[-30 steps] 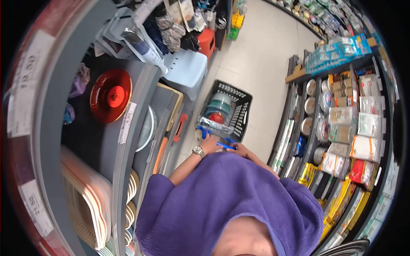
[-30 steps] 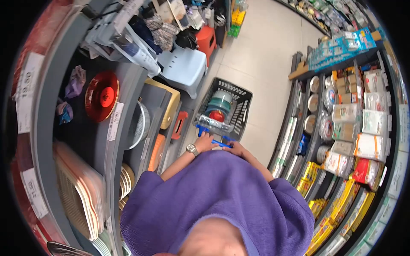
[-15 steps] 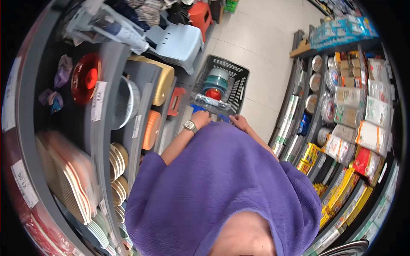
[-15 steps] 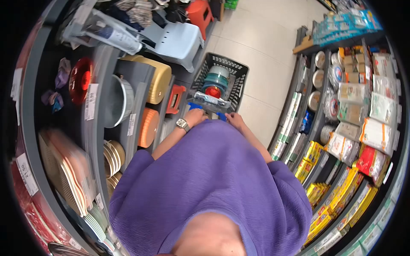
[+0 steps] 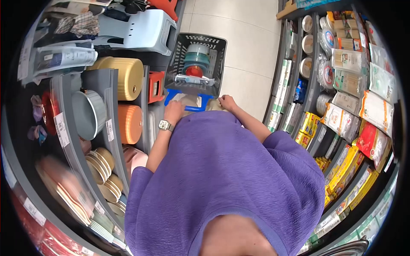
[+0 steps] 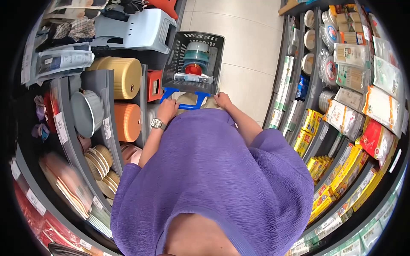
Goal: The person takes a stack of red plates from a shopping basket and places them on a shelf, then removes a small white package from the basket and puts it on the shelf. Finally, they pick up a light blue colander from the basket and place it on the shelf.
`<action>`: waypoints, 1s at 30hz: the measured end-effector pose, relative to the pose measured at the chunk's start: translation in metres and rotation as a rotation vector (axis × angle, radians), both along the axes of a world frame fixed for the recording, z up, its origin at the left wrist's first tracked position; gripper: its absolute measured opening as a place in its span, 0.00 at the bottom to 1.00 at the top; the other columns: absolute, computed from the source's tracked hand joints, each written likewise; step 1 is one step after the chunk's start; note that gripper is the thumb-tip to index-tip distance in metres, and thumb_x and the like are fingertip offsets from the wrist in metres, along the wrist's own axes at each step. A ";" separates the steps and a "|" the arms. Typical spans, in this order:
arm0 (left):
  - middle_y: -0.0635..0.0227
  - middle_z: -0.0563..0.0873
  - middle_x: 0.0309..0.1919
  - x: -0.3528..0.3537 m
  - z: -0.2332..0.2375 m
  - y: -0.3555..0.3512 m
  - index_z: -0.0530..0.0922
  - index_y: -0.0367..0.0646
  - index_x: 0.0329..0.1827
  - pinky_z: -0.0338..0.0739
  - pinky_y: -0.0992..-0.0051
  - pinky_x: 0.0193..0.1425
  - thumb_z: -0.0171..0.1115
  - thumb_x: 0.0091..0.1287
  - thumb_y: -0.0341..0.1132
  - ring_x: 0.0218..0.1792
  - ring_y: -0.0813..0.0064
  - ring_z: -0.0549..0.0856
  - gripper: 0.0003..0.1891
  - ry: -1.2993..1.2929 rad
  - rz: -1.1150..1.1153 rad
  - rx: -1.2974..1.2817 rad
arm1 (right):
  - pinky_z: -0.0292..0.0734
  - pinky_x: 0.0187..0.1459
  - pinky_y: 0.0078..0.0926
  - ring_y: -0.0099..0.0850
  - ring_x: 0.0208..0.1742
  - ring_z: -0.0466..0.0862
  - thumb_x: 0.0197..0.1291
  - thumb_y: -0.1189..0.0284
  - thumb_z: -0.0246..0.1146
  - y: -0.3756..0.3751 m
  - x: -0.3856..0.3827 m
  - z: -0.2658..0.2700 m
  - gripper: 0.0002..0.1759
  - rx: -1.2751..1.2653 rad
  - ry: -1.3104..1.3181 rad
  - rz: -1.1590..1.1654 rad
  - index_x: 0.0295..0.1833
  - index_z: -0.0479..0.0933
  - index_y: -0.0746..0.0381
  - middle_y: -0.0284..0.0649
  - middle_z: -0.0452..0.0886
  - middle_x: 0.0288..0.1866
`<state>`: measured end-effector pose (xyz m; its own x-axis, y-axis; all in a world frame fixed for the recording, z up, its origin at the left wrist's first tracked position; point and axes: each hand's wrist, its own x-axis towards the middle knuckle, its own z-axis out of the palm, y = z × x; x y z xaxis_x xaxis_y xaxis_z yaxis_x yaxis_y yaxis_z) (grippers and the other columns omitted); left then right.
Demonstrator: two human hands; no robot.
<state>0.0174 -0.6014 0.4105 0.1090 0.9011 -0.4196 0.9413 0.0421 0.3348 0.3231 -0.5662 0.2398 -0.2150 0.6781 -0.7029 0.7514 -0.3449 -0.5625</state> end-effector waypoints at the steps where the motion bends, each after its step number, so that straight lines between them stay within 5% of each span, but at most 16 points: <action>1: 0.48 0.87 0.36 -0.001 -0.003 0.004 0.84 0.36 0.35 0.81 0.54 0.49 0.60 0.69 0.43 0.43 0.47 0.85 0.17 0.015 -0.012 -0.011 | 0.83 0.44 0.33 0.37 0.34 0.89 0.68 0.61 0.59 -0.002 0.001 0.000 0.20 -0.009 -0.024 -0.017 0.39 0.84 0.69 0.49 0.88 0.33; 7: 0.45 0.87 0.36 -0.004 -0.006 0.043 0.85 0.35 0.34 0.82 0.51 0.48 0.59 0.71 0.47 0.43 0.46 0.87 0.20 0.041 -0.035 -0.241 | 0.82 0.45 0.37 0.42 0.36 0.89 0.68 0.64 0.57 -0.004 -0.005 0.011 0.18 0.073 -0.026 -0.045 0.39 0.83 0.69 0.49 0.88 0.32; 12: 0.46 0.88 0.34 -0.014 -0.060 0.086 0.84 0.36 0.37 0.80 0.51 0.48 0.59 0.71 0.49 0.41 0.45 0.86 0.21 -0.114 0.030 -0.212 | 0.81 0.45 0.41 0.46 0.37 0.88 0.69 0.66 0.56 0.017 -0.041 0.028 0.16 0.149 0.042 -0.143 0.38 0.81 0.68 0.52 0.86 0.32; 15: 0.48 0.88 0.35 -0.022 -0.131 0.105 0.84 0.37 0.39 0.80 0.51 0.47 0.59 0.70 0.46 0.42 0.45 0.86 0.18 -0.234 0.088 -0.240 | 0.81 0.45 0.44 0.50 0.38 0.87 0.69 0.67 0.56 0.034 -0.068 0.022 0.15 0.194 0.010 -0.175 0.39 0.80 0.68 0.54 0.86 0.34; 18: 0.47 0.88 0.37 -0.032 -0.194 0.120 0.84 0.36 0.39 0.80 0.50 0.49 0.58 0.69 0.42 0.42 0.43 0.86 0.16 -0.286 0.182 -0.262 | 0.80 0.46 0.48 0.54 0.40 0.86 0.67 0.67 0.58 0.057 -0.093 -0.016 0.14 0.205 -0.030 -0.166 0.39 0.81 0.67 0.55 0.86 0.36; 20: 0.44 0.88 0.37 -0.043 -0.247 0.117 0.85 0.36 0.40 0.80 0.49 0.52 0.56 0.68 0.39 0.43 0.42 0.86 0.15 -0.058 0.176 -0.335 | 0.80 0.51 0.50 0.56 0.44 0.85 0.66 0.67 0.58 0.065 -0.107 -0.050 0.14 0.060 -0.060 -0.188 0.40 0.82 0.68 0.58 0.85 0.39; 30: 0.43 0.87 0.34 -0.062 -0.370 0.181 0.83 0.35 0.36 0.83 0.50 0.46 0.61 0.66 0.33 0.39 0.42 0.87 0.09 0.054 0.045 -0.211 | 0.84 0.50 0.48 0.52 0.44 0.88 0.61 0.67 0.65 0.111 -0.144 -0.186 0.12 0.035 -0.365 -0.107 0.38 0.84 0.65 0.54 0.87 0.39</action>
